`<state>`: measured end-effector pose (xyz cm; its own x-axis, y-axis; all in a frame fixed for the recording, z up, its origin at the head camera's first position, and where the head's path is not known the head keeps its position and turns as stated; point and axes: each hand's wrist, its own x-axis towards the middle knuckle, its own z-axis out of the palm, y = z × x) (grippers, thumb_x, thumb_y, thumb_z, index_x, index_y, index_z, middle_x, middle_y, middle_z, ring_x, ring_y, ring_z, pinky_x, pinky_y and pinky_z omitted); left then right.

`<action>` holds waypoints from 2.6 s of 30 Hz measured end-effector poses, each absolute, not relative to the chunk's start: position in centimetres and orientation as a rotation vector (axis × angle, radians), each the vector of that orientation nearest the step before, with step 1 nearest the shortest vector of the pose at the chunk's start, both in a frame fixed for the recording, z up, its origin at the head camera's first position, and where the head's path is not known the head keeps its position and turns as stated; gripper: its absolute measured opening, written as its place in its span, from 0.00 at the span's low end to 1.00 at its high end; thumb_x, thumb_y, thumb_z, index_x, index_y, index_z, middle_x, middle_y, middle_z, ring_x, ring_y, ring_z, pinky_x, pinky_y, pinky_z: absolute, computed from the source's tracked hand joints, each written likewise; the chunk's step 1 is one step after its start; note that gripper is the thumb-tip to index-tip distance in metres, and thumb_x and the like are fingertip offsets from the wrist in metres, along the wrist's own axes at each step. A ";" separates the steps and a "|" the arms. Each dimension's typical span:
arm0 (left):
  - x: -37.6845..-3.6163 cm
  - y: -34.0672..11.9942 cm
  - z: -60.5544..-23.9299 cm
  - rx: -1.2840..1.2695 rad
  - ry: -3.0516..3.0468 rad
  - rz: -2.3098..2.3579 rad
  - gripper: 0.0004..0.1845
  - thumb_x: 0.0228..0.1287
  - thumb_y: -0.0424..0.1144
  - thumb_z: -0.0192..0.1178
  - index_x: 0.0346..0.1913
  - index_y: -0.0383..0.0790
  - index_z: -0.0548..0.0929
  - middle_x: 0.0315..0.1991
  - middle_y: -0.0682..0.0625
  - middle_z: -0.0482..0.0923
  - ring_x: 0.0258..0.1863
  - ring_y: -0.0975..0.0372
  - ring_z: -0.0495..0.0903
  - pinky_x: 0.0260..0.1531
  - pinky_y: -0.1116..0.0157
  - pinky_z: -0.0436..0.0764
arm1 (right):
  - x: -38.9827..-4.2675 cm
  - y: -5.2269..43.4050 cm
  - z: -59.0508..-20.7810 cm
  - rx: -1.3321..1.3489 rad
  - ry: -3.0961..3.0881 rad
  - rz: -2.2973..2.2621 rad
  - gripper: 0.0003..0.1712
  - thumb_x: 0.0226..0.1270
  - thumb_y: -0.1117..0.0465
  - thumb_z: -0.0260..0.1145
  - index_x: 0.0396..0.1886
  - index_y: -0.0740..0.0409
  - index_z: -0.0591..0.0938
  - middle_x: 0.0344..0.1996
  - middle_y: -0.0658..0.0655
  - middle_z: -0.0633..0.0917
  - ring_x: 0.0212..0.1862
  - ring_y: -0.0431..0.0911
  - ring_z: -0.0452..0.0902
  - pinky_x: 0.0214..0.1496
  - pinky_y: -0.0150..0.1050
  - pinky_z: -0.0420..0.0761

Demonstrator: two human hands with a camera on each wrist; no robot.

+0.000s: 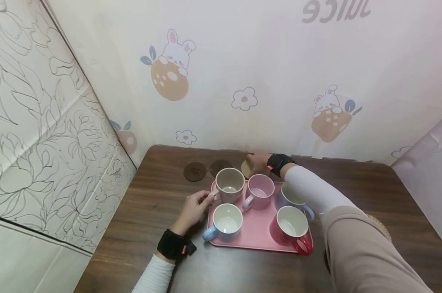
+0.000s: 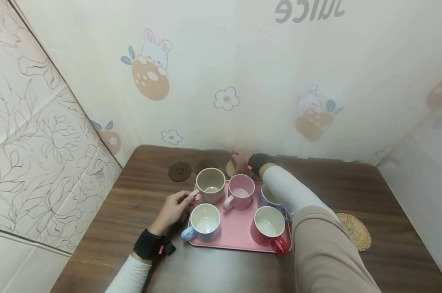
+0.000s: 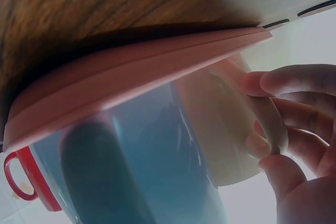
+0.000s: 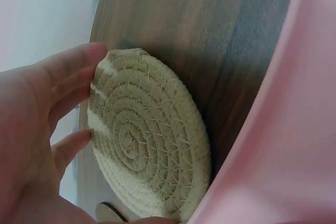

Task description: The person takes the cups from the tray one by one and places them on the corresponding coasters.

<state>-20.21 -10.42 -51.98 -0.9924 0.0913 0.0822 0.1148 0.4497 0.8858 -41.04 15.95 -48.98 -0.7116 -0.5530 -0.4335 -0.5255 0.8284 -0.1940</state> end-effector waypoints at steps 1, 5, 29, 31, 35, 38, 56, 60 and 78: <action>-20.2 -10.4 -52.1 -0.195 -2.654 -1.634 0.12 0.69 0.44 0.59 0.42 0.39 0.85 0.30 0.47 0.84 0.26 0.66 0.74 0.27 0.71 0.74 | -40.9 16.1 -49.0 -0.795 2.524 -0.084 0.51 0.47 0.43 0.76 0.66 0.65 0.66 0.54 0.68 0.77 0.53 0.58 0.75 0.57 0.54 0.77; -20.1 -10.3 -52.2 -0.213 -2.638 -1.648 0.11 0.69 0.43 0.59 0.42 0.38 0.85 0.30 0.46 0.83 0.26 0.66 0.74 0.27 0.71 0.75 | -40.6 16.3 -48.7 -0.817 2.539 -0.118 0.57 0.47 0.43 0.76 0.70 0.69 0.61 0.60 0.71 0.75 0.61 0.62 0.72 0.64 0.56 0.72; -20.1 -10.1 -51.7 -0.192 -2.604 -1.702 0.12 0.69 0.41 0.60 0.45 0.37 0.86 0.34 0.43 0.87 0.31 0.57 0.82 0.31 0.71 0.78 | -39.7 20.1 -42.4 -0.747 2.667 -0.320 0.49 0.57 0.45 0.70 0.70 0.68 0.63 0.66 0.74 0.68 0.69 0.65 0.63 0.71 0.58 0.64; -20.1 -10.1 -51.7 -0.199 -2.608 -1.697 0.12 0.70 0.42 0.59 0.45 0.37 0.86 0.33 0.43 0.87 0.31 0.58 0.82 0.31 0.71 0.78 | -39.0 20.8 -41.7 -0.726 2.680 -0.368 0.49 0.57 0.46 0.70 0.71 0.68 0.62 0.68 0.73 0.66 0.70 0.65 0.61 0.72 0.58 0.62; -20.1 -10.1 -51.6 -0.222 -2.627 -1.661 0.13 0.71 0.43 0.58 0.44 0.37 0.86 0.33 0.43 0.87 0.31 0.59 0.81 0.31 0.70 0.77 | -37.5 22.5 -40.7 -0.675 2.713 -0.461 0.50 0.58 0.45 0.71 0.72 0.66 0.61 0.70 0.72 0.64 0.72 0.63 0.58 0.73 0.58 0.60; -20.0 -10.0 -51.6 -0.213 -2.637 -1.648 0.13 0.71 0.43 0.57 0.44 0.37 0.85 0.33 0.42 0.87 0.30 0.58 0.82 0.31 0.70 0.78 | -36.5 23.9 -40.5 -0.655 2.750 -0.515 0.49 0.58 0.44 0.71 0.72 0.65 0.62 0.70 0.70 0.65 0.72 0.62 0.59 0.73 0.58 0.60; -19.7 -9.5 -51.1 -0.218 -2.648 -1.646 0.13 0.71 0.42 0.57 0.45 0.37 0.86 0.33 0.43 0.87 0.35 0.56 0.85 0.35 0.69 0.80 | -29.9 30.7 -40.3 -0.413 2.864 -0.642 0.46 0.63 0.45 0.68 0.72 0.64 0.61 0.70 0.70 0.65 0.71 0.64 0.59 0.68 0.64 0.63; -19.8 -9.4 -51.1 -0.233 -2.651 -1.664 0.14 0.71 0.43 0.56 0.46 0.37 0.85 0.35 0.42 0.87 0.37 0.55 0.85 0.36 0.68 0.81 | -28.4 32.1 -40.6 -0.357 2.883 -0.659 0.48 0.63 0.41 0.67 0.73 0.64 0.61 0.70 0.70 0.64 0.72 0.65 0.57 0.69 0.66 0.61; -19.8 -9.5 -50.8 -0.173 -2.681 -1.627 0.14 0.72 0.44 0.56 0.48 0.38 0.85 0.36 0.42 0.87 0.37 0.56 0.84 0.38 0.64 0.80 | -21.9 38.2 -43.8 -0.146 2.940 -0.522 0.51 0.66 0.37 0.62 0.71 0.72 0.59 0.66 0.81 0.60 0.67 0.74 0.55 0.63 0.72 0.62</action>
